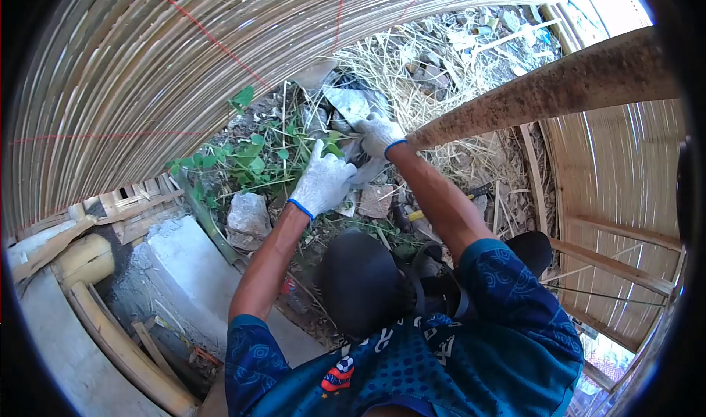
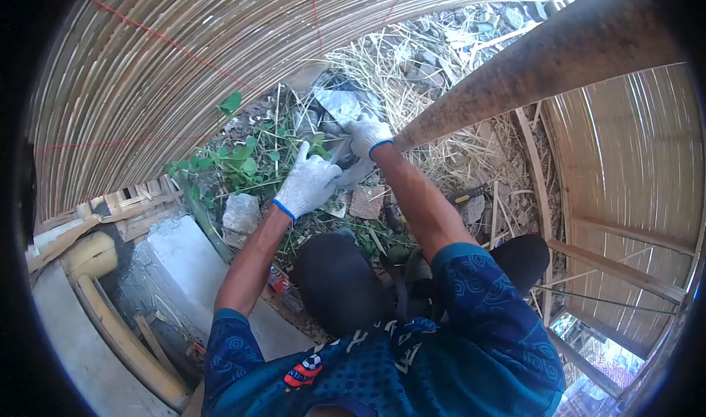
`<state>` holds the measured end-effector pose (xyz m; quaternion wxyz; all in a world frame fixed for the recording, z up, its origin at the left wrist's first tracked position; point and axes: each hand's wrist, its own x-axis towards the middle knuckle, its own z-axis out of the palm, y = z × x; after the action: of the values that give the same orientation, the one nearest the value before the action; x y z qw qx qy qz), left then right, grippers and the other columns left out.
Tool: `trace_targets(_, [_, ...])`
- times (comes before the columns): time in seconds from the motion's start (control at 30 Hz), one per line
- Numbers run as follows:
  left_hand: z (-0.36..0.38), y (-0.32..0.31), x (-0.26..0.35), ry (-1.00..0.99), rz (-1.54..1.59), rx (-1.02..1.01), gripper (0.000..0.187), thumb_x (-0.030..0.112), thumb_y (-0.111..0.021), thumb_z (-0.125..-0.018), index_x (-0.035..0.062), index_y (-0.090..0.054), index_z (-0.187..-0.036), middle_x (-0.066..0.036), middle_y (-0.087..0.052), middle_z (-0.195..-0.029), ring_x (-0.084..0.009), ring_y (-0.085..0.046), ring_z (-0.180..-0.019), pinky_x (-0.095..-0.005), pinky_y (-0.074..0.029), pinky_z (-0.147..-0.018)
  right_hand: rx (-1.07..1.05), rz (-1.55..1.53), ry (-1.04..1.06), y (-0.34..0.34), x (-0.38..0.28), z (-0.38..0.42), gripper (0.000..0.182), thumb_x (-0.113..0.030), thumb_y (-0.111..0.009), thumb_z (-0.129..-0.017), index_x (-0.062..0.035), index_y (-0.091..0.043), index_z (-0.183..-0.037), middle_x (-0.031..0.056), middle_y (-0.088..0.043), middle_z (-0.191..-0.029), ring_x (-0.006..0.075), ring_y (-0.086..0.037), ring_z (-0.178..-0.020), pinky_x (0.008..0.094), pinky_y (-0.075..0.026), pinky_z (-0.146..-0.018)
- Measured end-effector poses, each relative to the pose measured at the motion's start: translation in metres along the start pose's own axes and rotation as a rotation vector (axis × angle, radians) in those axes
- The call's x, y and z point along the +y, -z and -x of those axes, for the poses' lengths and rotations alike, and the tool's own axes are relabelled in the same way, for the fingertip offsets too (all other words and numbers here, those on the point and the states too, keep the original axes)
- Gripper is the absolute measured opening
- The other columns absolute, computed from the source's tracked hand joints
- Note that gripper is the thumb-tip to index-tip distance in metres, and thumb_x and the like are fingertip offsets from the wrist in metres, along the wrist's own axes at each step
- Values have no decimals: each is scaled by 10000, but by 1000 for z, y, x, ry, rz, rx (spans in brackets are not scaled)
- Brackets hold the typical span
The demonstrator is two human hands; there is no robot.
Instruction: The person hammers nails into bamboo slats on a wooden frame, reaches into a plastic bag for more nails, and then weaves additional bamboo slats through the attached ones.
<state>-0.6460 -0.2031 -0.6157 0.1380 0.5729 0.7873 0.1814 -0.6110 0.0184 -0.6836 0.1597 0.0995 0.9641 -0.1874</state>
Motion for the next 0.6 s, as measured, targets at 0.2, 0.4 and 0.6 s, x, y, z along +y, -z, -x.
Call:
trace_targets(0.2, [-1,15,0,9,-80,-92,124,193,-663,-878,133,-745,-949,-112,-687,-894,-326,-672,-979,-694,-286,-1175,-9,70,211,3,26,2,171,-192,-604,-905,-69,-682,-996,200,-697,-999,405,-697,-937,505,-551,-815])
trace_targets(0.4, [5,4,-1,-20,54,9,120,197,-662,-893,124,-744,-942,-113,-687,-913,-329,-668,-999,-684,-309,-1157,147,-272,-8,6,21,14,171,-177,-576,-942,-31,-649,-995,238,-675,-942,441,-667,-927,494,-535,-810])
trace_targets(0.6, [5,10,1,36,170,36,128,199,-674,-911,108,-733,-981,-98,-710,-970,-315,-673,-1037,-660,-312,-1168,582,-517,89,1,-16,69,133,-109,-557,-981,23,-578,-981,278,-623,-990,469,-624,-951,511,-507,-839])
